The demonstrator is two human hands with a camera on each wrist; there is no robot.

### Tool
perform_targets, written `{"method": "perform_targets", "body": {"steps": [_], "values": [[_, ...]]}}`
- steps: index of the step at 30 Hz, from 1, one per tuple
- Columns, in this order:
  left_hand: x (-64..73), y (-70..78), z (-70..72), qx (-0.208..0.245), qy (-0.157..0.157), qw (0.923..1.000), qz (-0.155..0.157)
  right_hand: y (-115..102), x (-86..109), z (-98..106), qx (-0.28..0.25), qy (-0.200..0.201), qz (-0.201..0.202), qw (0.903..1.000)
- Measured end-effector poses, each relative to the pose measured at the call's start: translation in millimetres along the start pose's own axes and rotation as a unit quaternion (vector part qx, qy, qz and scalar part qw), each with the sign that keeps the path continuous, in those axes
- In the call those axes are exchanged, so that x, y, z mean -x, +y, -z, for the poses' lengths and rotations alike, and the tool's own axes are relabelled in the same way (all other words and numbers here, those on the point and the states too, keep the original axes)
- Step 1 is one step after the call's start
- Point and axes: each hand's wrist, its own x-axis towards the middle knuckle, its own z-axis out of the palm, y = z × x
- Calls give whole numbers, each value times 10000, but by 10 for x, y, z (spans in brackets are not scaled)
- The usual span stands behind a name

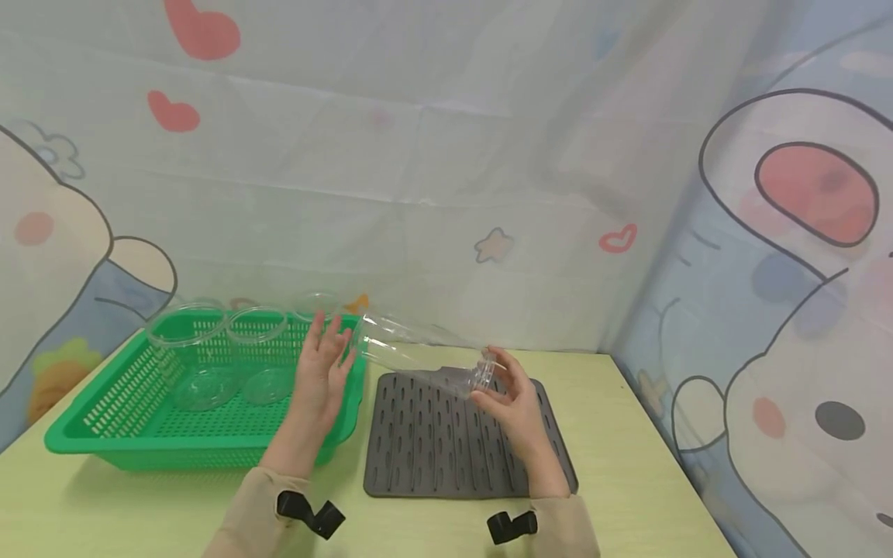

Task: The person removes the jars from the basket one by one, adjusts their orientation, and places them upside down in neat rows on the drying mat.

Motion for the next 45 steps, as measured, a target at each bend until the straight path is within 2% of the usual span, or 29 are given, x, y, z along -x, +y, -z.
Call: {"method": "perform_targets", "body": {"steps": [5, 9, 12, 19, 22, 26, 32, 39, 45], "values": [[35, -75, -2, 933, -125, 9941, 535, 2, 1, -7, 10, -15, -21, 10000], [59, -145, -18, 1437, -345, 9854, 841, -7, 3, -24, 62, 14, -157, 9999], [76, -193, -44, 1648, -464, 9804, 976, -9, 9, -38, 90, 14, -169, 9998], [99, -257, -113, 1923, -416, 9739, 1130, -2, 5, -63, 162, -151, -3, 9998], [102, -268, -127, 1973, -489, 9721, 1168, -5, -1, -71, 170, -178, 46, 9997], [110, -280, -129, 2015, -558, 9709, 1168, -15, -1, -79, 116, -156, -54, 9998], [118, -284, -128, 2205, -437, 9672, 1180, -17, 7, -87, 83, -113, -291, 9995], [129, -287, -130, 2181, -367, 9677, 1211, -3, 10, -71, 83, -150, -340, 9993], [145, -299, -142, 2151, -184, 9681, 1273, 24, 17, -45, 72, -176, -424, 9989]]}}
